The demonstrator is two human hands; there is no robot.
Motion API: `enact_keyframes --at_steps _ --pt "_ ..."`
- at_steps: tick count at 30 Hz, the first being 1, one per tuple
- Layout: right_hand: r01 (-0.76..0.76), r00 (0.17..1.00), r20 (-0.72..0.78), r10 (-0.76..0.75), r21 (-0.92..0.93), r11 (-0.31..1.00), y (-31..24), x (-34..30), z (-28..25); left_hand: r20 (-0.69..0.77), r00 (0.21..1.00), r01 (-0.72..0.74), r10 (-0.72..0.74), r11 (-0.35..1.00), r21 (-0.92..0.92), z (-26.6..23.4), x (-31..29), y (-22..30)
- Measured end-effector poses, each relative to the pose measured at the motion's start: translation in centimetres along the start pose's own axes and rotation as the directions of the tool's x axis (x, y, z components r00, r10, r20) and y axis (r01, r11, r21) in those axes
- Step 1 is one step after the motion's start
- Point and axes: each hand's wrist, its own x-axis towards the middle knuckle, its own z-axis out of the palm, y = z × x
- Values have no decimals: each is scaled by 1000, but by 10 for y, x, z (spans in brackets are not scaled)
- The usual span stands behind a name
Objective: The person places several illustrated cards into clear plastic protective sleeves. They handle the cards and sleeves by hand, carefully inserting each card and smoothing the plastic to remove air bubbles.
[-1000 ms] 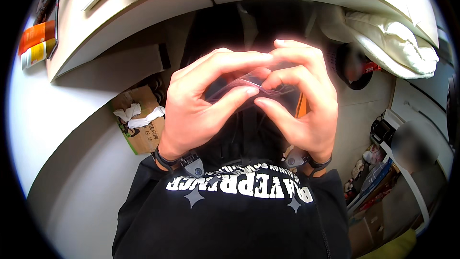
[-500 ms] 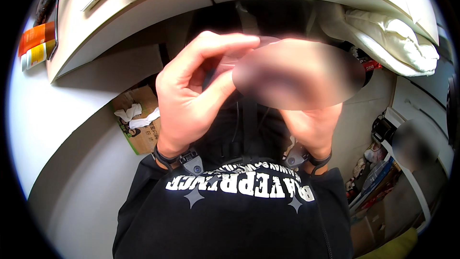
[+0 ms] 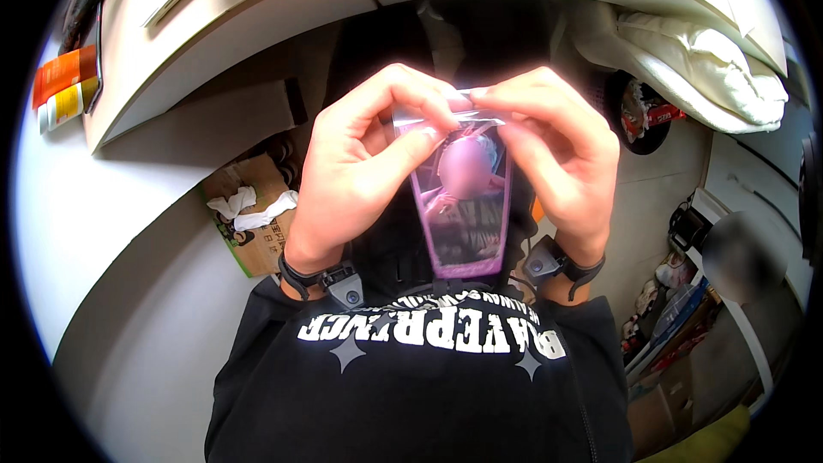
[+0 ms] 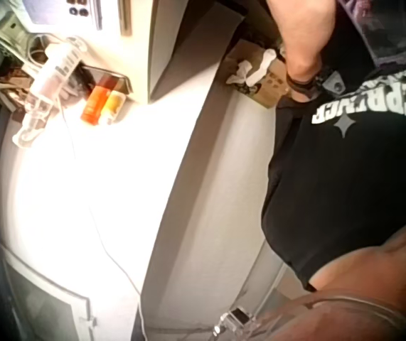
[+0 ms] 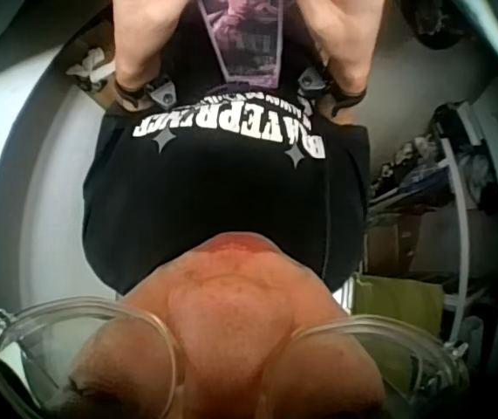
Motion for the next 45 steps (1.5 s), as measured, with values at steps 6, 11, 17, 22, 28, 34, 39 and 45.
enact_keyframes --at_steps 6,11,17,22,28,34,39,45 --pt "-32 999 -16 34 137 990 10 -11 1 -1 985 171 -171 984 60 0 -4 6" --pt "-128 988 -68 138 136 982 16 -14 7 20 977 208 -212 971 114 -6 -5 0" --pt "-200 973 -96 208 87 976 7 -15 12 23 985 159 -172 945 285 0 -5 0" --pt "-169 967 163 194 -153 974 14 -15 -3 23 992 111 -126 937 331 6 -7 1" --pt "-189 970 134 205 -125 974 13 -16 -3 4 961 268 -278 930 250 9 -5 2" --pt "-317 945 103 310 55 947 13 -23 -4 -5 977 199 -213 906 373 13 -5 1" --pt "-378 925 96 368 122 918 18 -27 -16 -7 987 152 -162 909 388 13 -5 -5" --pt "-291 937 -179 301 76 954 18 -36 -49 -85 974 226 -211 942 249 -1 -8 8"
